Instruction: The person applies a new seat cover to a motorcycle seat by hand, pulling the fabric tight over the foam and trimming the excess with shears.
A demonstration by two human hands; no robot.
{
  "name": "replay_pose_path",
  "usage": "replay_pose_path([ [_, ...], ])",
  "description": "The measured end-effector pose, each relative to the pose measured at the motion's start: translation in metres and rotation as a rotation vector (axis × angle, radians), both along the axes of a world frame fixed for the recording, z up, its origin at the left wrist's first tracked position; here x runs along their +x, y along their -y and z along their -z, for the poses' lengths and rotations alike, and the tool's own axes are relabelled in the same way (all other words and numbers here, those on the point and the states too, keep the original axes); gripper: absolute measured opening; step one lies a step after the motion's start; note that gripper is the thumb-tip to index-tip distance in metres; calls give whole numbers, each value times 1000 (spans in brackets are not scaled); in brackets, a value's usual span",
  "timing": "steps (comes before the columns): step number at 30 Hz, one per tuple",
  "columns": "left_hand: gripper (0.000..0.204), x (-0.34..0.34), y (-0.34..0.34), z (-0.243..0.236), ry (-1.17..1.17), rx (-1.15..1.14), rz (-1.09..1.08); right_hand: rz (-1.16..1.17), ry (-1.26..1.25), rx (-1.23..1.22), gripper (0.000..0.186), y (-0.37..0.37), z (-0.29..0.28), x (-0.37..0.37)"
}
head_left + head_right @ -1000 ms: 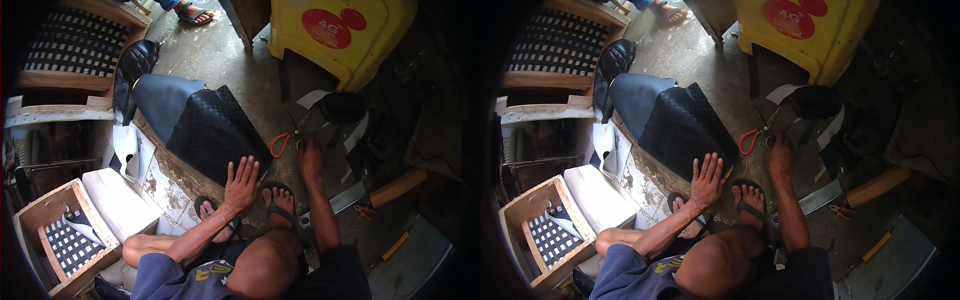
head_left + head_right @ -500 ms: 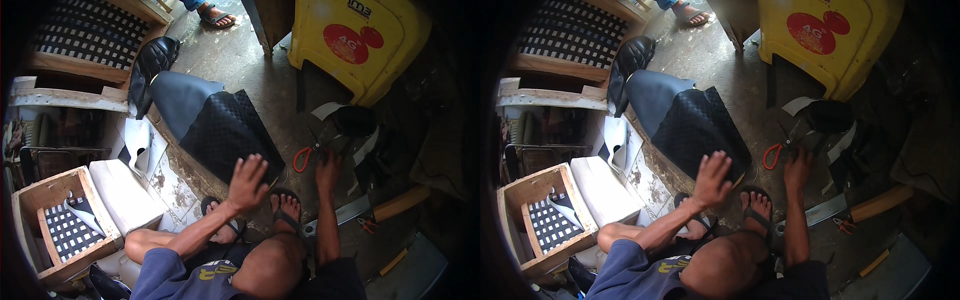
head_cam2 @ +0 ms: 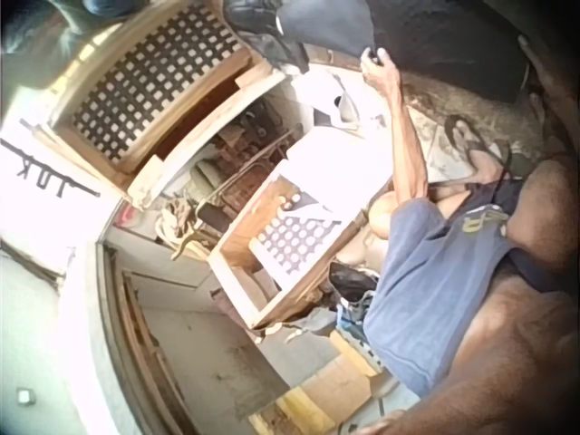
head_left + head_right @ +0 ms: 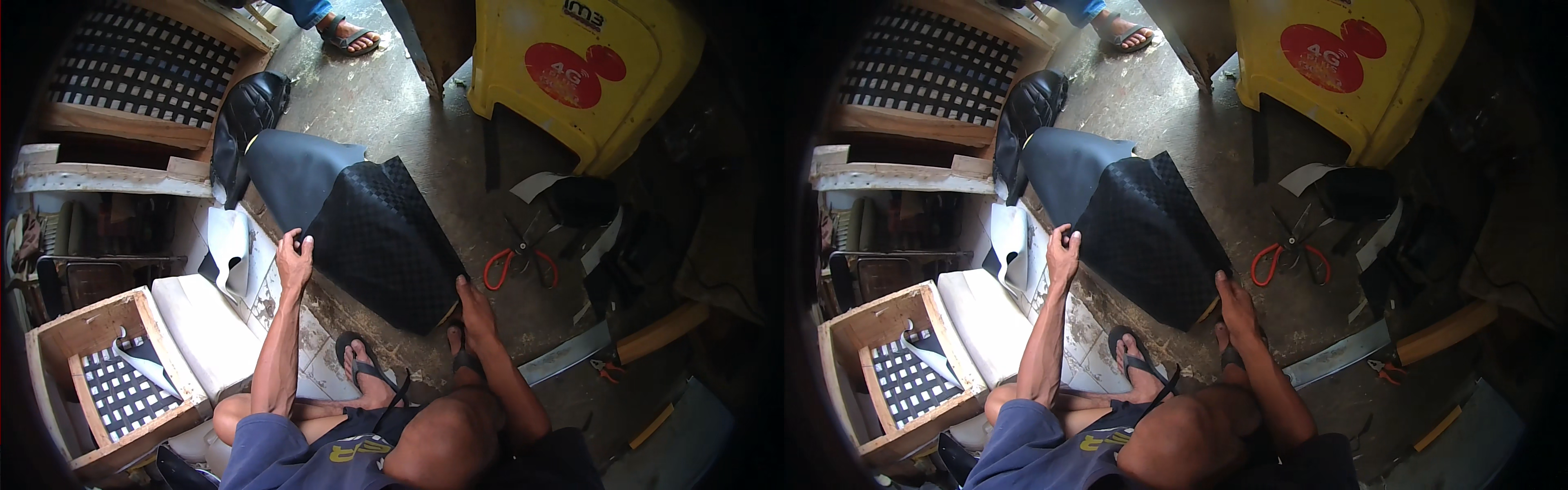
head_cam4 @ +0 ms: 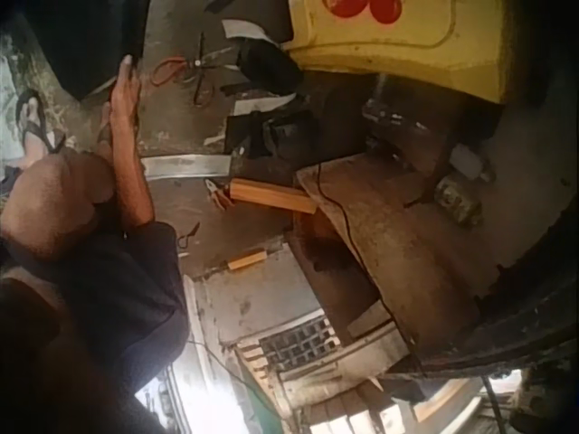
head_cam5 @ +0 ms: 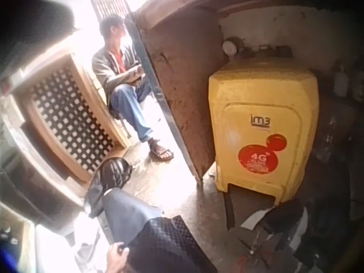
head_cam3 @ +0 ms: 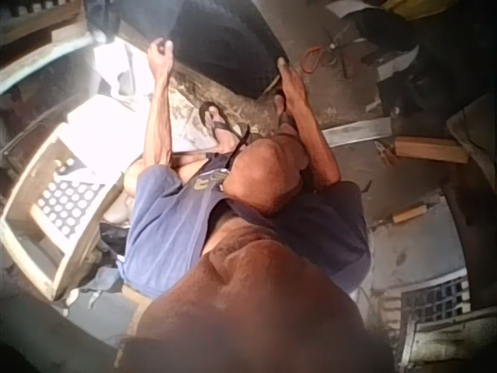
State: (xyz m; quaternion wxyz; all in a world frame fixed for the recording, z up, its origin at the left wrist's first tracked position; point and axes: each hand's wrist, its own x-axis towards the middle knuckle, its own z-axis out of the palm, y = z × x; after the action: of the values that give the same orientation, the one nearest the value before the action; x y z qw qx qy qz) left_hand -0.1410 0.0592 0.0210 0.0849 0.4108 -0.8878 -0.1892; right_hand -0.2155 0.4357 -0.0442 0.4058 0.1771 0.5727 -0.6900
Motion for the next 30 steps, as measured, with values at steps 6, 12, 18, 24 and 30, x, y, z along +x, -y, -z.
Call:
replay_pose_path([
  [6,16,24,40,-8,-257,681,-48,78,-239,168,33,10,-18,-17],
  [12,25,50,52,-41,-488,1067,-69,99,-30,-3,22,3,-80,-21],
  [18,26,91,61,-43,-310,1014,-143,-143,198,-96,21,-15,-85,4],
  [24,30,109,65,-22,-221,924,-166,-265,224,-68,22,-17,-77,6],
  [30,26,100,70,-27,-142,887,-177,-380,187,-51,25,-14,-74,10],
])
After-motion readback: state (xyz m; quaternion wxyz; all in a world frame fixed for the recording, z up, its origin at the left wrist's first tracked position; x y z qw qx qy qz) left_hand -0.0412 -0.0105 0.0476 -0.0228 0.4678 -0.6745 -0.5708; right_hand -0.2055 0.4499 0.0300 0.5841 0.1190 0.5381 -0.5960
